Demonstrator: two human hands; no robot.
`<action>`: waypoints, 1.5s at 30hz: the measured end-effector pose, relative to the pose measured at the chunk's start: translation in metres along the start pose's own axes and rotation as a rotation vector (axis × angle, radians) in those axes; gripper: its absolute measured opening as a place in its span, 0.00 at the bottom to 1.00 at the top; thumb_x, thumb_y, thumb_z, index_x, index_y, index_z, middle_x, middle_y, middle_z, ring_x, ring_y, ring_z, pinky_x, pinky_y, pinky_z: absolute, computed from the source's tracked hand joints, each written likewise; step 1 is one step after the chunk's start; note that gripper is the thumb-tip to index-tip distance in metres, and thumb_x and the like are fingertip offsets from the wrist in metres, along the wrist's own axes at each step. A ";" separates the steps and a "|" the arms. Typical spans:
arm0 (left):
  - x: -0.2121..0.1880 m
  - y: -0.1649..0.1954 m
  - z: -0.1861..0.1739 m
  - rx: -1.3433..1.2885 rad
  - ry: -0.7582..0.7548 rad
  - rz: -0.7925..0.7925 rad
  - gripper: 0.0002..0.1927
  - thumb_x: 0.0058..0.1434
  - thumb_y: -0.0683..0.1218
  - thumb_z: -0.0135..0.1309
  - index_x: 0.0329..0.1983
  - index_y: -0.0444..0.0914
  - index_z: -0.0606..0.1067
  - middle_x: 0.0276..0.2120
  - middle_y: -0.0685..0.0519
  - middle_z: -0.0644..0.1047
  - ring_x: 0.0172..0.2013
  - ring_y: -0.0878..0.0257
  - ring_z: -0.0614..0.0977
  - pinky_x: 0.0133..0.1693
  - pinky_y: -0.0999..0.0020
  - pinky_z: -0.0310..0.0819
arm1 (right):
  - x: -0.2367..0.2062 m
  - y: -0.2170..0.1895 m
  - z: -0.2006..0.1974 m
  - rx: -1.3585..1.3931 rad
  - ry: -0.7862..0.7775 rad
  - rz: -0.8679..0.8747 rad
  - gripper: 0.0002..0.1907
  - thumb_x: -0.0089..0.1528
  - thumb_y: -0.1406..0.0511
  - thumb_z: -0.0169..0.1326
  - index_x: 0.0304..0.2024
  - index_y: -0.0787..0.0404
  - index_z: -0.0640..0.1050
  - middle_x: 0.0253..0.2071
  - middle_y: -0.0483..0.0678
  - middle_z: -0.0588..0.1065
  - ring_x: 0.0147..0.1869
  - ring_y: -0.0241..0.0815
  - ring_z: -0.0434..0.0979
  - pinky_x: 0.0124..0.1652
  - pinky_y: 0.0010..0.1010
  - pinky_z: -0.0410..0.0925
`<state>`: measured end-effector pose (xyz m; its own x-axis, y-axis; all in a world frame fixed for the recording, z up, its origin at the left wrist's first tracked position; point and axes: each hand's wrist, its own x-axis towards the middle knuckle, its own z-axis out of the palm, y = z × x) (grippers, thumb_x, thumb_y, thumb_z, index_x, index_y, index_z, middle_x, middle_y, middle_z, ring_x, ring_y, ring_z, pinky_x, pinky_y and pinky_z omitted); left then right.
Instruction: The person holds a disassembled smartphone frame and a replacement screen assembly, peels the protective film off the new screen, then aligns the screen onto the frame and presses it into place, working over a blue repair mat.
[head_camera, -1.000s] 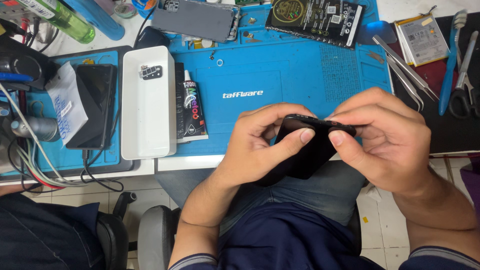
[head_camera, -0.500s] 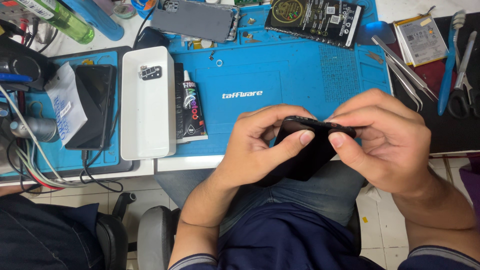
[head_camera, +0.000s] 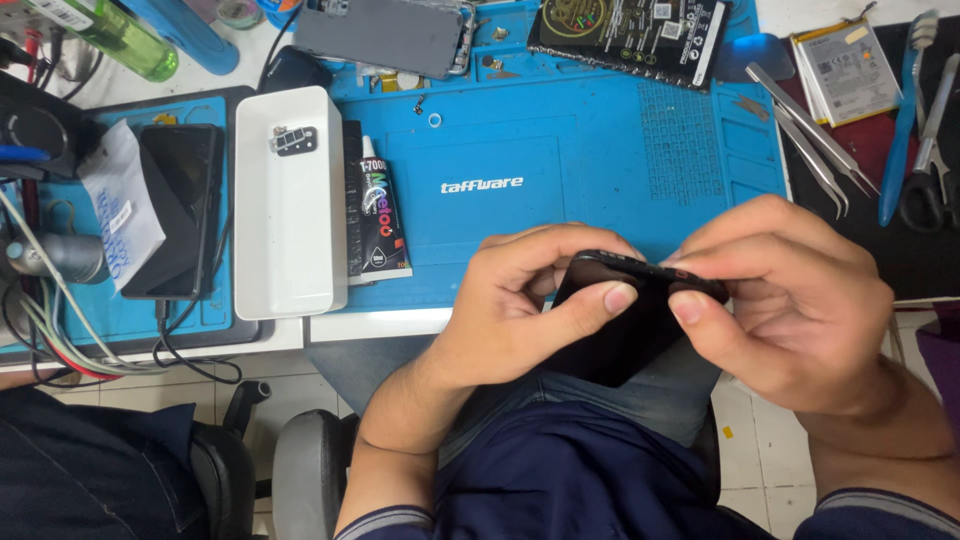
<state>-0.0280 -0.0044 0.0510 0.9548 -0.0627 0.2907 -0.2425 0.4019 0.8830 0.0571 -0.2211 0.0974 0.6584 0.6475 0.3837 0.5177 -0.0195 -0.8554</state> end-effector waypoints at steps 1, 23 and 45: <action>-0.001 0.000 0.001 -0.029 -0.009 -0.002 0.10 0.75 0.36 0.58 0.57 0.29 0.75 0.48 0.49 0.80 0.48 0.69 0.81 0.54 0.75 0.78 | -0.001 -0.002 -0.001 0.004 -0.001 0.024 0.08 0.60 0.76 0.58 0.42 0.74 0.77 0.44 0.54 0.75 0.41 0.35 0.81 0.39 0.20 0.77; -0.010 -0.002 0.013 0.039 0.029 0.080 0.08 0.77 0.35 0.56 0.56 0.30 0.75 0.49 0.48 0.79 0.44 0.71 0.78 0.47 0.79 0.75 | -0.001 -0.011 -0.006 0.046 -0.078 0.014 0.13 0.62 0.72 0.59 0.47 0.71 0.73 0.46 0.55 0.74 0.41 0.33 0.80 0.41 0.21 0.74; -0.007 0.006 0.014 0.017 0.068 -0.048 0.11 0.74 0.34 0.55 0.58 0.29 0.73 0.44 0.53 0.77 0.38 0.75 0.76 0.41 0.82 0.70 | -0.004 -0.006 -0.002 -0.021 -0.048 0.054 0.19 0.59 0.77 0.57 0.52 0.75 0.70 0.40 0.58 0.78 0.42 0.37 0.83 0.40 0.24 0.77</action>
<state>-0.0387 -0.0147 0.0599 0.9748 -0.0194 0.2223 -0.1980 0.3841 0.9018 0.0521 -0.2249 0.1016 0.6593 0.6805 0.3198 0.4940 -0.0713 -0.8666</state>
